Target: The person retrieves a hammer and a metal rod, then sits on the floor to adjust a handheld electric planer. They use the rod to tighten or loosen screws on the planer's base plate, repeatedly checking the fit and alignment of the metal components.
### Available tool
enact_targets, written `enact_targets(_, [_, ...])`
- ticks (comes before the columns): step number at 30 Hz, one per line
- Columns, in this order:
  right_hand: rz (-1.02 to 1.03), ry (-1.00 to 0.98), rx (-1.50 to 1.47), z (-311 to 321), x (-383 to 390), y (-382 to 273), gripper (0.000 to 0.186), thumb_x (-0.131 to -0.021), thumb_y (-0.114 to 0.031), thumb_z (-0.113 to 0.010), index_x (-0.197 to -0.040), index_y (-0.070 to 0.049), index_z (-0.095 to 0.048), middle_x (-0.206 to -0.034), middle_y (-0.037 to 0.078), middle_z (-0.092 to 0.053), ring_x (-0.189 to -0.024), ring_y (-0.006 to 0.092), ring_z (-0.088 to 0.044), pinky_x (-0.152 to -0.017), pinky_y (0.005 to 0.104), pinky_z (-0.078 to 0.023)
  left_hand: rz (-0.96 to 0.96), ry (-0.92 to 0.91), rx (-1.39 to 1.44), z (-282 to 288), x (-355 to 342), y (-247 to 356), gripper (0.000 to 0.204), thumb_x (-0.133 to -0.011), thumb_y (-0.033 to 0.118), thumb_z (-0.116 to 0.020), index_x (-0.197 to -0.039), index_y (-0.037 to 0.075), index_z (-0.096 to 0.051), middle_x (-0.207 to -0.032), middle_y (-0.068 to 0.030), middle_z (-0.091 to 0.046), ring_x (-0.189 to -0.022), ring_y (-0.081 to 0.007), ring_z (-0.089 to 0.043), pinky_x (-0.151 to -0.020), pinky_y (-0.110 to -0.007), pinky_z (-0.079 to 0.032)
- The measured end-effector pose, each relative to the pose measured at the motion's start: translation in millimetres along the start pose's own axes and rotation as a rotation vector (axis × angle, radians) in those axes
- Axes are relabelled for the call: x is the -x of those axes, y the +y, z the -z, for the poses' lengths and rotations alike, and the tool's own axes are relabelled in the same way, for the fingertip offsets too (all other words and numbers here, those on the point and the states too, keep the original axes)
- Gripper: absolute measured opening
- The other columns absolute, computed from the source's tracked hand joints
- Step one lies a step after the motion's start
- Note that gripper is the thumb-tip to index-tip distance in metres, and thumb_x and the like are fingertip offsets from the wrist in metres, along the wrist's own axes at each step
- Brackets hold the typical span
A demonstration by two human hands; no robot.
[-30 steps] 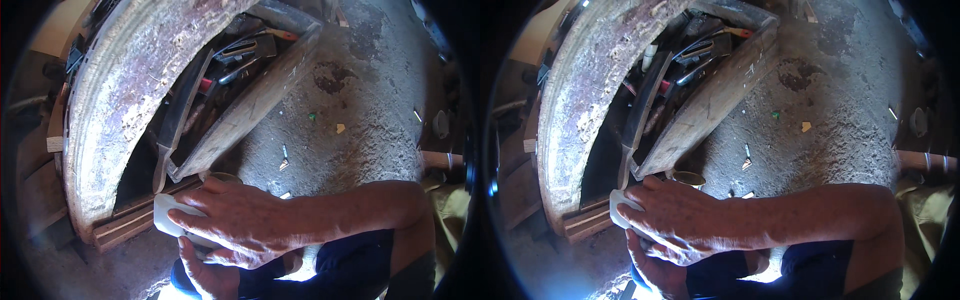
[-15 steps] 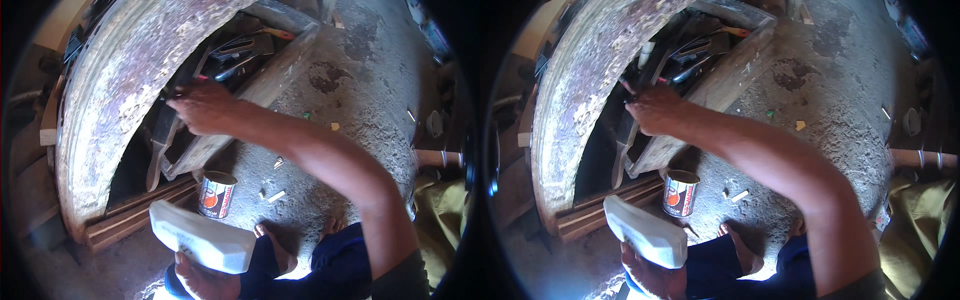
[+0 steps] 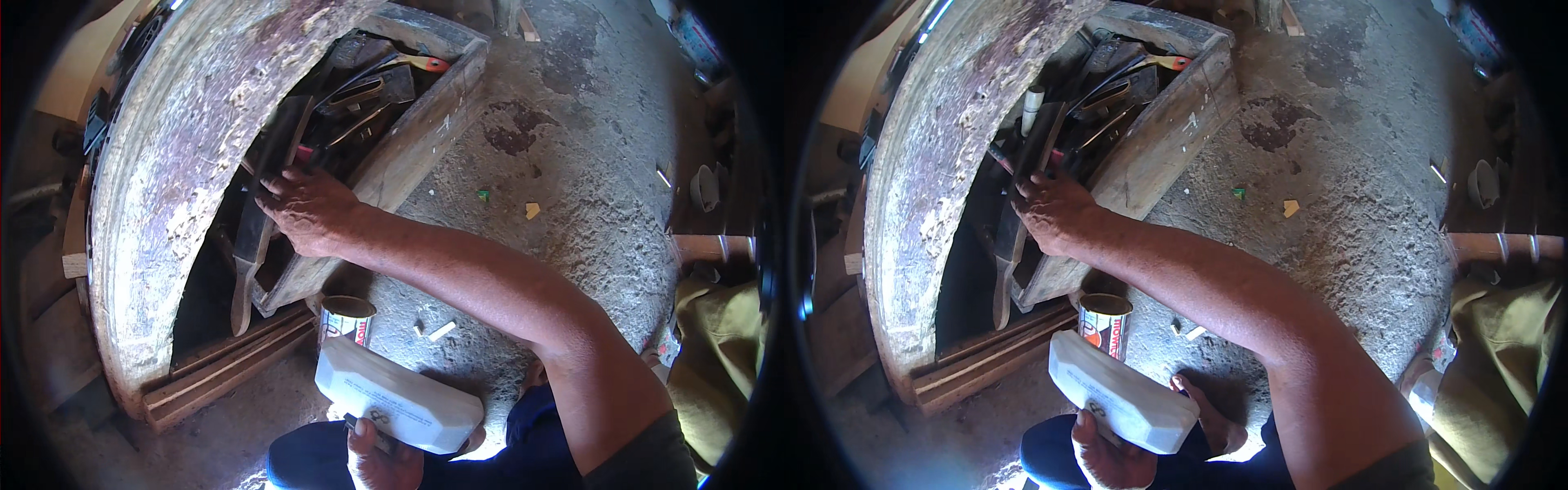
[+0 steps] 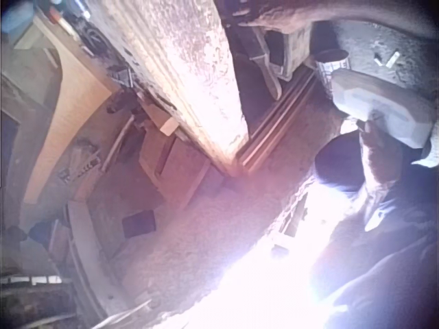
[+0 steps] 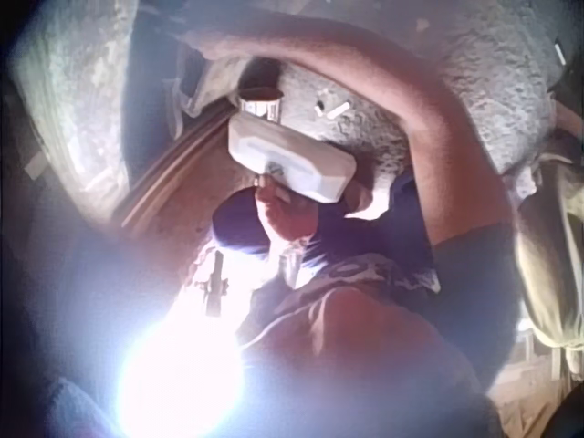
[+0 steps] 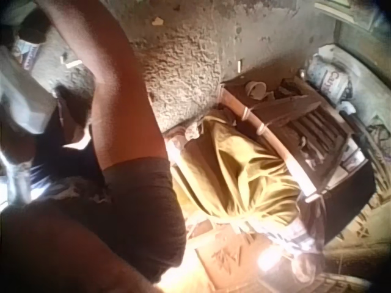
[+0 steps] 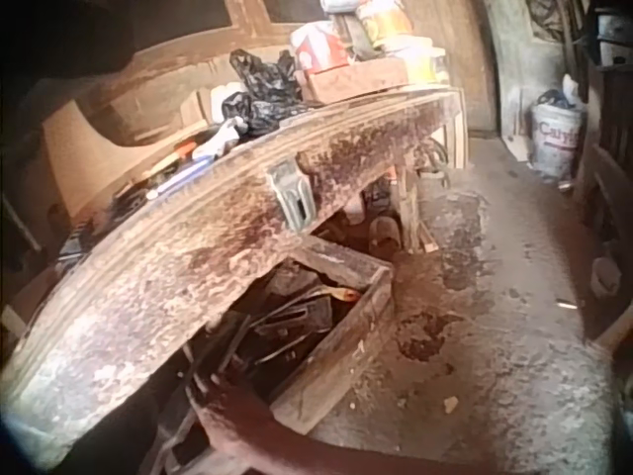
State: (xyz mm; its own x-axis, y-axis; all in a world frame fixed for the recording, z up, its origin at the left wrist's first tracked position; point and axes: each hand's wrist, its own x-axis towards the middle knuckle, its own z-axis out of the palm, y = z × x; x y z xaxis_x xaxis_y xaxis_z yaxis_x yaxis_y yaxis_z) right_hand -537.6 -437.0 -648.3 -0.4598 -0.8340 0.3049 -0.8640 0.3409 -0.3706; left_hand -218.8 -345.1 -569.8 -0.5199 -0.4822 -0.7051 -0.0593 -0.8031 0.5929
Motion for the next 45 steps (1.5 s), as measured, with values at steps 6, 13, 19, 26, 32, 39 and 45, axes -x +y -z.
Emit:
enact_targets(6, [-0.096,-0.116,-0.095,42,-20,41,0.042,-0.085,-0.012,-0.068,-0.126,-0.009,-0.063,-0.105,0.019,-0.075,-0.099,0.0342,-0.074,-0.092,0.0486,-0.058,-0.025,-0.062,0.068,-1,0,-1,0.052,-0.098,0.039,-0.065,-0.143,0.016,-0.055,-0.145,-0.0058,-0.059,-0.136,-0.0316,-0.053,-0.115,-0.057,-0.041])
enact_targets(13, [-0.06,-0.336,0.13,44,-56,49,0.067,-0.088,-0.042,-0.07,-0.149,-0.024,-0.05,-0.158,0.005,-0.044,-0.146,0.0252,-0.04,-0.122,0.0474,-0.029,0.09,-0.19,0.083,-10,7,4,0.051,-0.099,0.036,-0.065,-0.146,0.018,-0.053,-0.145,-0.004,-0.058,-0.139,-0.0312,-0.05,-0.118,-0.057,-0.038])
enact_targets(19, [0.065,-0.435,0.22,18,-69,35,0.083,-0.082,-0.066,-0.07,-0.151,-0.027,-0.048,-0.161,0.005,-0.039,-0.152,0.0264,-0.03,-0.126,0.0565,-0.019,0.222,-0.223,0.171,-19,5,10,0.029,-0.101,0.036,-0.06,-0.12,0.016,-0.067,-0.117,-0.0003,-0.07,-0.124,-0.0267,-0.06,-0.109,-0.051,-0.045])
enact_targets(26, [-0.242,-0.576,-0.227,64,-78,104,0.055,-0.096,-0.027,-0.06,-0.146,-0.006,-0.054,-0.15,0.019,-0.053,-0.139,0.0345,-0.051,-0.117,0.0446,-0.042,0.114,-0.011,0.215,-12,4,-2,0.038,-0.1,0.028,-0.063,-0.136,0.017,-0.056,-0.126,-0.0022,-0.066,-0.126,-0.027,-0.058,-0.114,-0.055,-0.042])
enact_targets(32, [-0.255,-0.114,0.246,14,-81,144,0.035,-0.097,-0.016,-0.055,-0.13,-0.01,-0.066,-0.138,0.013,-0.064,-0.131,0.0322,-0.058,-0.108,0.0481,-0.048,0.183,0.115,0.217,0,4,-5,0.046,-0.098,0.029,-0.066,-0.139,0.014,-0.051,-0.125,-0.0044,-0.064,-0.123,-0.0259,-0.058,-0.11,-0.054,-0.042])
enact_targets(39, [-0.079,0.261,0.877,18,-57,180,0.036,-0.099,-0.027,-0.055,-0.131,-0.014,-0.065,-0.144,0.008,-0.06,-0.136,0.0284,-0.053,-0.114,0.0462,-0.038,0.282,-0.065,0.228,0,1,-9,0.028,-0.098,0.036,-0.066,-0.119,0.017,-0.059,-0.105,0.0016,-0.063,-0.097,-0.0184,-0.058,-0.084,-0.042,-0.045])
enact_targets(45, [-0.171,0.645,0.344,68,-37,131,0.021,-0.089,-0.023,-0.062,-0.099,-0.011,-0.076,-0.102,0.012,-0.075,-0.1,0.0304,-0.071,-0.088,0.0469,-0.052,0.412,-0.246,0.248,-11,-2,7,0.019,-0.099,0.04,-0.065,-0.101,0.022,-0.066,-0.085,0.0083,-0.062,-0.072,-0.0117,-0.057,-0.058,-0.03,-0.044])
